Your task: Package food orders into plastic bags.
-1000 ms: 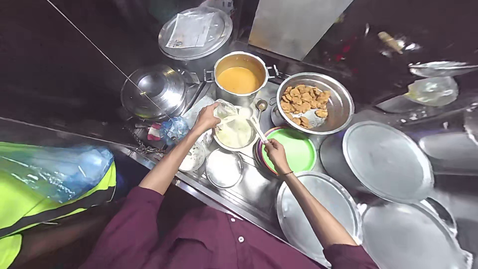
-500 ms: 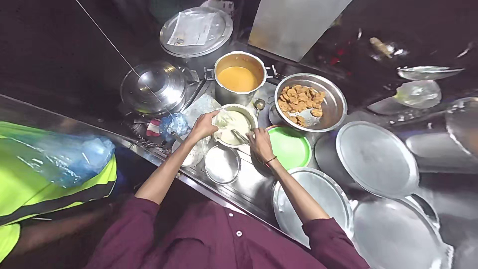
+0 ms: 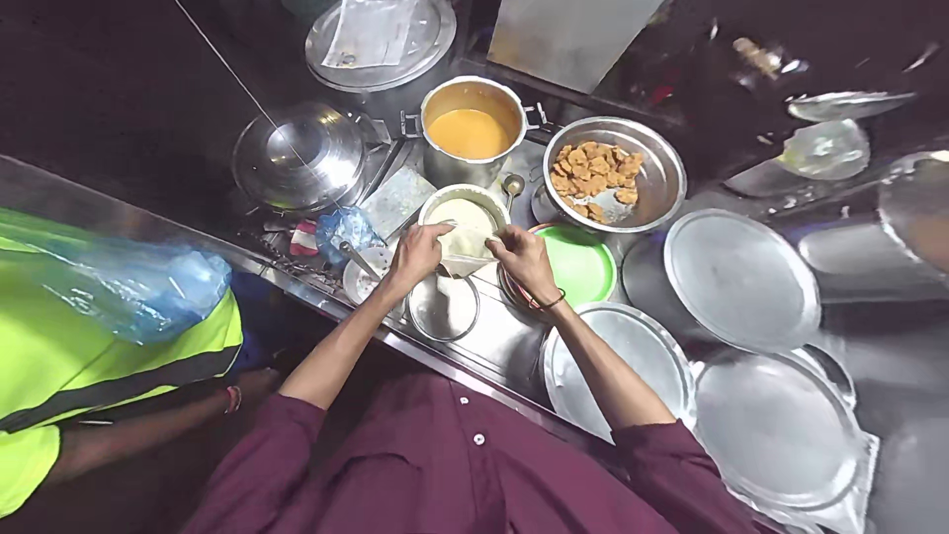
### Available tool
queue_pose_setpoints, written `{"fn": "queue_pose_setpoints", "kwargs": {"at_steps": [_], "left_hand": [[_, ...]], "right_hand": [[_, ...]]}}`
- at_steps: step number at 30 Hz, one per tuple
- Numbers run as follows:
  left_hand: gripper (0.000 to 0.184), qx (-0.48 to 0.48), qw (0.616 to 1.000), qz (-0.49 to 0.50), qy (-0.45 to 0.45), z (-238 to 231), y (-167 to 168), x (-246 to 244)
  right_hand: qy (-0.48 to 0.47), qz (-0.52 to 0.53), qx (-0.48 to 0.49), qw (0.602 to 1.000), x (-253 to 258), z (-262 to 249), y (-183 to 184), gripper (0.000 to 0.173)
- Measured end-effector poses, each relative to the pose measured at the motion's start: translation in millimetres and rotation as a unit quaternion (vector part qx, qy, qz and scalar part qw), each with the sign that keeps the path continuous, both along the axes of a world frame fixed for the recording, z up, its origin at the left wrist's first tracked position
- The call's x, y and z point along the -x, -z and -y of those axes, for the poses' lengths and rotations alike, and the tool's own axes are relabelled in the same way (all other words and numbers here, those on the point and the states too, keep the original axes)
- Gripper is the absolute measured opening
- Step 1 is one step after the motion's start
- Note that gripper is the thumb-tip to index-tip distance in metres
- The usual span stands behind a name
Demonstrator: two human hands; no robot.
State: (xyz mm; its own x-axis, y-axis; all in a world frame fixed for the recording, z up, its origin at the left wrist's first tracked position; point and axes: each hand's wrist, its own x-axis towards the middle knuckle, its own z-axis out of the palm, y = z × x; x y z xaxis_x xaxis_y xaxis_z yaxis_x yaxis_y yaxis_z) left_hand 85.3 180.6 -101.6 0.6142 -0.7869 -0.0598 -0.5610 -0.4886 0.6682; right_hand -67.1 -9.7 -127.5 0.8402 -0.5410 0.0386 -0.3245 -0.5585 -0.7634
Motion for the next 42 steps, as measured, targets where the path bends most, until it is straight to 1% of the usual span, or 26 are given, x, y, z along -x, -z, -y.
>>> {"fn": "queue_pose_setpoints", "kwargs": {"at_steps": [2, 3, 5, 7, 8, 9, 11, 12, 14, 15, 16, 19, 22, 24, 26, 29, 31, 33, 35, 36, 37, 38, 39, 40, 41, 42], "left_hand": [[0.035, 0.006, 1.0, -0.007, -0.015, -1, -8, 7], [0.033, 0.008, 0.999, -0.034, -0.03, 0, -12, 12], [0.031, 0.005, 0.992, -0.112, -0.059, 6, -16, 19], [0.035, -0.011, 0.985, -0.16, -0.061, 15, -15, 19], [0.038, -0.028, 0.983, -0.172, -0.05, 19, -15, 17], [0.039, -0.046, 0.982, -0.18, -0.035, 21, -15, 17], [0.04, -0.06, 0.983, -0.176, -0.001, 22, -15, 21], [0.041, -0.059, 0.983, -0.173, 0.015, 22, -16, 24], [0.041, -0.056, 0.986, -0.157, 0.03, 22, -18, 31], [0.04, -0.063, 0.987, -0.148, 0.03, 22, -21, 35], [0.039, -0.073, 0.987, -0.139, 0.029, 22, -23, 37], [0.038, -0.065, 0.987, -0.148, 0.018, 18, -29, 38], [0.037, -0.041, 0.987, -0.158, -0.008, 11, -31, 38], [0.038, -0.039, 0.988, -0.15, -0.015, 10, -34, 38], [0.038, -0.044, 0.99, -0.137, -0.014, 10, -40, 39], [0.037, -0.056, 0.992, -0.114, -0.002, 8, -45, 42], [0.032, -0.044, 0.993, -0.11, 0.002, 6, -45, 44], [0.028, 0.014, 0.994, -0.11, -0.019, 2, -44, 45], [0.026, 0.16, 0.982, -0.08, -0.065, -3, -41, 45], [0.04, 0.234, 0.967, -0.064, -0.073, -7, -38, 44], [0.071, 0.276, 0.957, -0.063, -0.064, -10, -37, 43], [0.105, 0.292, 0.953, -0.079, -0.034, -12, -36, 43], [0.129, 0.284, 0.953, -0.108, 0.006, -14, -34, 46], [0.14, 0.251, 0.957, -0.146, 0.022, -15, -30, 54], [0.134, 0.202, 0.963, -0.176, 0.011, -15, -27, 66], [0.115, 0.178, 0.962, -0.207, 0.002, -14, -24, 79]], "right_hand": [[0.012, -0.03, 0.012, 0.999, 7, 4, -4, 0.015], [0.017, -0.044, -0.006, 0.999, 12, 6, -4, 0.016], [0.041, -0.051, -0.091, 0.994, 22, 15, 1, 0.017], [0.076, -0.019, -0.184, 0.98, 29, 22, 3, 0.014], [0.089, 0.003, -0.18, 0.98, 33, 25, 0, 0.012], [0.087, 0.023, -0.124, 0.988, 38, 26, -2, 0.012], [0.018, 0.078, 0.037, 0.996, 48, 27, -5, 0.019], [-0.038, 0.101, 0.074, 0.991, 48, 25, -6, 0.028], [-0.118, 0.09, 0.114, 0.982, 41, 10, -8, 0.048], [-0.131, 0.063, 0.129, 0.981, 37, -1, -8, 0.055], [-0.127, 0.045, 0.137, 0.981, 32, -8, -5, 0.058], [-0.093, 0.046, 0.113, 0.988, 19, -14, 0, 0.053], [-0.135, 0.044, 0.084, 0.986, 13, -20, -1, 0.055], [-0.171, 0.022, 0.103, 0.98, 14, -27, 0, 0.056], [-0.186, 0.0, 0.114, 0.976, 16, -34, 6, 0.047], [-0.179, 0.021, 0.114, 0.977, 19, -47, 10, 0.032], [-0.183, 0.048, 0.127, 0.974, 19, -53, 11, 0.021], [-0.158, 0.099, 0.139, 0.972, 17, -52, 12, 0.016], [-0.129, 0.146, 0.134, 0.972, 12, -44, -2, 0.016], [-0.121, 0.157, 0.127, 0.972, 12, -40, -12, 0.015], [-0.121, 0.163, 0.12, 0.972, 12, -36, -24, 0.015], [-0.132, 0.163, 0.113, 0.971, 13, -33, -37, 0.015], [-0.151, 0.161, 0.103, 0.97, 13, -31, -51, 0.015], [-0.177, 0.155, 0.097, 0.967, 14, -31, -65, 0.016], [-0.205, 0.149, 0.096, 0.963, 15, -32, -78, 0.016], [-0.232, 0.147, 0.102, 0.956, 16, -36, -91, 0.015]]}}
